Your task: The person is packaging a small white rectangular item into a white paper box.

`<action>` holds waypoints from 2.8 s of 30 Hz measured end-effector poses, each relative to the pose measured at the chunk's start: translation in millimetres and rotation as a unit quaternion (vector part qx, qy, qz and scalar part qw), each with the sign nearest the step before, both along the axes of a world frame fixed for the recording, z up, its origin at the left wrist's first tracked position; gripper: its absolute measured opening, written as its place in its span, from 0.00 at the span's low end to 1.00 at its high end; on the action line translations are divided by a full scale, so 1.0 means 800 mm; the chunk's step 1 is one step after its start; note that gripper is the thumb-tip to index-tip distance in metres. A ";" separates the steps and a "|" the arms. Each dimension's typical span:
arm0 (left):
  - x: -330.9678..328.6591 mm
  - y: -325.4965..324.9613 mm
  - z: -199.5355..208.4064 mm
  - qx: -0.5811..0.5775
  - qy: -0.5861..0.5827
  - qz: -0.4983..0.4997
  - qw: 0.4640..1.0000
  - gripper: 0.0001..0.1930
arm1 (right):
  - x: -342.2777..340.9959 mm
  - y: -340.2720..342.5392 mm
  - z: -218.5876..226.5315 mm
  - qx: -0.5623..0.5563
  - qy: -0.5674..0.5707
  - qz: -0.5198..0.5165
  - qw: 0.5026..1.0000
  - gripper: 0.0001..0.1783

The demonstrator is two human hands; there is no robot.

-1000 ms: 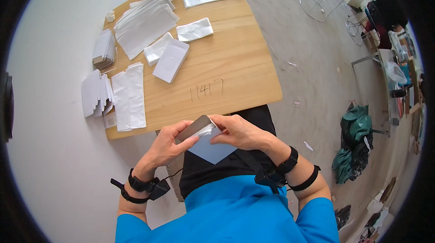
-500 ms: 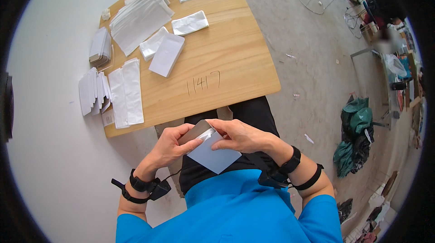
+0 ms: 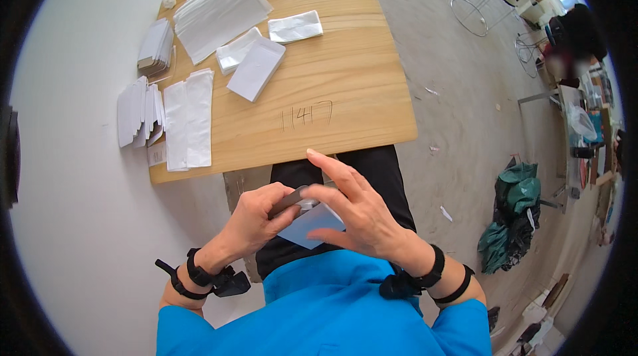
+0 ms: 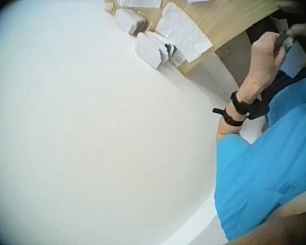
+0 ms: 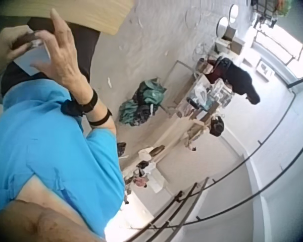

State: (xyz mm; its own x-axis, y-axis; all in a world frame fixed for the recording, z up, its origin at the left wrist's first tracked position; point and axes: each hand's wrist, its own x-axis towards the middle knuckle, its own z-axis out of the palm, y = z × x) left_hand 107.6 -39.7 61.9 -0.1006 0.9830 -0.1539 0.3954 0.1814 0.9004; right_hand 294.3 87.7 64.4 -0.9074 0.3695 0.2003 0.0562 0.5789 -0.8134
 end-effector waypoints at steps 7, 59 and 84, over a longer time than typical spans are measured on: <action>0.002 0.000 0.017 0.012 0.022 -0.020 0.999 0.08 | -0.008 0.007 0.011 0.123 -0.039 0.060 0.990 0.22; -0.045 0.073 -0.153 0.091 -0.050 0.092 0.990 0.16 | -0.049 0.067 -0.158 -0.103 0.044 -0.118 0.987 0.23; 0.007 0.020 -0.070 0.028 -0.259 0.157 0.953 0.32 | 0.002 0.008 -0.065 -0.262 0.064 -0.156 0.950 0.34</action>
State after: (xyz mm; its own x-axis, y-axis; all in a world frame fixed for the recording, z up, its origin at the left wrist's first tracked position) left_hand 113.2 -24.0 5.9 -0.3153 0.9254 -0.2102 -0.1702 0.1627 0.9719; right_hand 296.1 94.1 12.5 -0.7185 0.6954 0.0153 0.0400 0.0633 -0.9972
